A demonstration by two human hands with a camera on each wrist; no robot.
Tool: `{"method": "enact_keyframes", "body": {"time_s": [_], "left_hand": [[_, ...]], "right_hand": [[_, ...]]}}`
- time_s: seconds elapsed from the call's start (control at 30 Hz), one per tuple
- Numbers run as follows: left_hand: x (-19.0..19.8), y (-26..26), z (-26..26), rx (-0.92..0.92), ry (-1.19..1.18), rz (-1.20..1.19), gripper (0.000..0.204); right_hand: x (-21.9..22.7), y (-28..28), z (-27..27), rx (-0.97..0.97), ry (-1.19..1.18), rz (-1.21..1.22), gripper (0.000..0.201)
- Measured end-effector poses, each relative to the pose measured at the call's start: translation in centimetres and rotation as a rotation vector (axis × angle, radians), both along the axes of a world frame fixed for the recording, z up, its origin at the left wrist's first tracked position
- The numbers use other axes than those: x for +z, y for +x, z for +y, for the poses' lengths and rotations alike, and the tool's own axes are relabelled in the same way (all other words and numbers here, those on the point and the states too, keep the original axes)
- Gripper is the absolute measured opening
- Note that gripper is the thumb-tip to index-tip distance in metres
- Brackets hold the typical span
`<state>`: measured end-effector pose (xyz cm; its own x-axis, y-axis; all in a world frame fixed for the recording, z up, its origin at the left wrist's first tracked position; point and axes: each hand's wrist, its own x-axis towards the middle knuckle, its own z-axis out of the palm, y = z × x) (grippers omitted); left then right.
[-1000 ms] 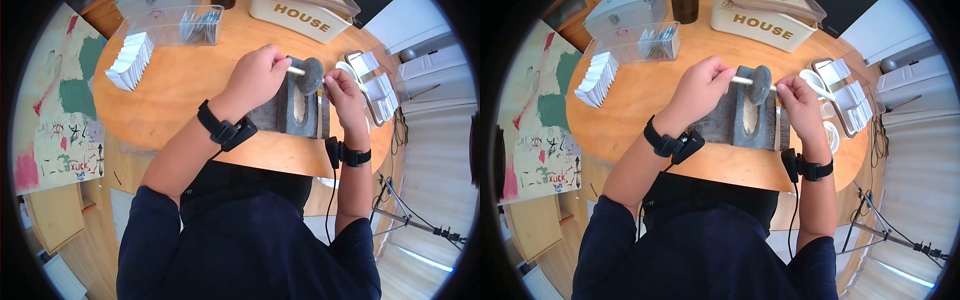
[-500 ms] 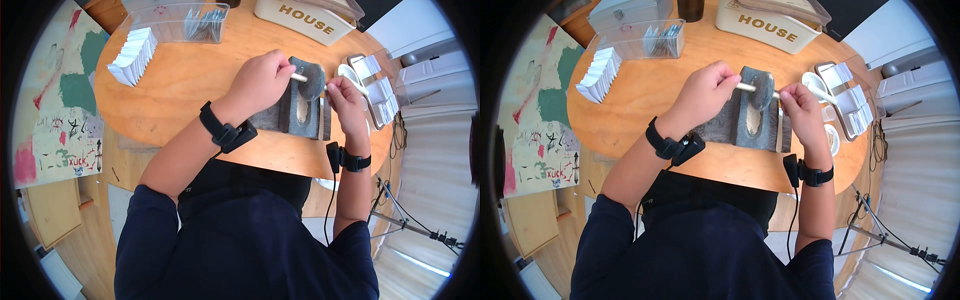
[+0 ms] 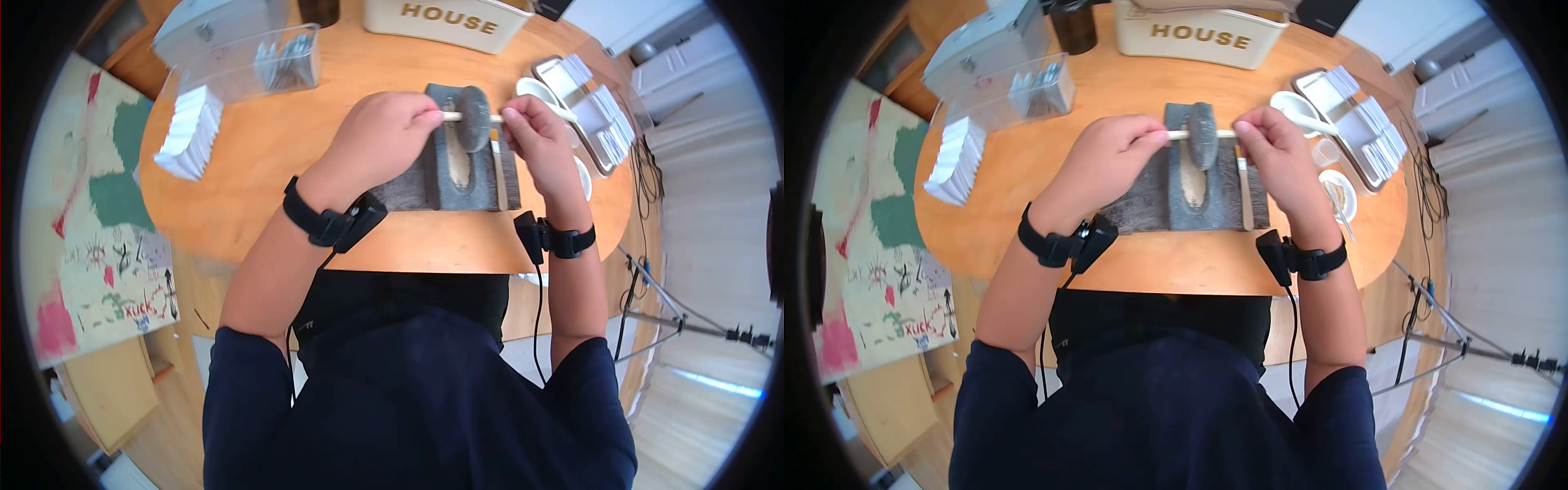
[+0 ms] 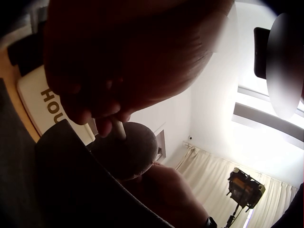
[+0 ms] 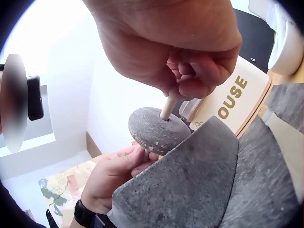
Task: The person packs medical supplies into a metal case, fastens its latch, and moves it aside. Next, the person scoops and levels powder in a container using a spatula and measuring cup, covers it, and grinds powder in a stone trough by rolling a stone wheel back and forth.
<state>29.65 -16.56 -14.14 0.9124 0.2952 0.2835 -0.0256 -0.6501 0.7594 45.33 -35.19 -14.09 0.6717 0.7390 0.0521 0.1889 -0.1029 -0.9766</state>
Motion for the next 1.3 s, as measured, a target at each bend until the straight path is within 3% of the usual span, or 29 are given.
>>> {"method": "enact_keyframes", "body": {"time_s": [0.17, 0.23, 0.3, 0.37, 0.43, 0.47, 0.5, 0.57, 0.93, 1.1, 1.3], "left_hand": [[-1.7, -0.2, -0.7, 0.013, -0.147, -0.100, 0.021], [-1.7, -0.4, -0.8, -0.003, -0.176, -0.087, 0.021], [-1.8, -0.5, -0.5, 0.020, -0.200, -0.059, 0.021], [-1.8, -0.7, -0.4, 0.050, -0.317, -0.002, 0.021], [-1.7, -0.7, -0.6, 0.034, -0.355, -0.010, 0.021], [-1.4, -0.7, -0.8, 0.034, -0.361, -0.025, 0.022], [-1.2, -0.5, -0.9, 0.034, -0.367, -0.042, 0.022], [-1.4, -0.2, -1.0, 0.034, -0.347, -0.056, 0.022], [-1.0, -0.5, -1.5, 0.071, -0.368, -0.029, 0.023], [-1.2, -0.3, -1.6, 0.089, -0.373, -0.046, 0.023], [-0.9, -0.3, -1.5, 0.080, -0.375, -0.017, 0.022]], "right_hand": [[0.1, -2.1, -2.5, -0.047, 0.023, -0.108, 0.018], [0.4, -3.5, -5.4, -0.159, -0.027, -0.383, 0.017], [-0.2, -4.2, -9.3, -0.312, -0.108, -0.518, 0.014], [-3.7, -2.6, -13.9, -0.620, -0.095, -0.458, 0.014], [-5.2, -1.3, -17.1, -0.897, -0.162, -0.433, 0.017], [-5.8, -0.9, -18.1, -0.977, -0.277, -0.557, 0.028], [-6.1, -0.6, -18.5, -0.991, -0.278, -0.554, 0.028], [-6.6, -0.1, -19.4, -0.953, -0.497, -0.356, 0.038], [-8.5, 1.4, -19.7, -0.834, -0.467, -0.283, 0.031], [-8.2, 0.3, -20.3, -0.880, -0.557, -0.666, 0.026], [-8.6, -0.3, -20.8, -0.908, -0.504, -0.694, 0.023]]}}
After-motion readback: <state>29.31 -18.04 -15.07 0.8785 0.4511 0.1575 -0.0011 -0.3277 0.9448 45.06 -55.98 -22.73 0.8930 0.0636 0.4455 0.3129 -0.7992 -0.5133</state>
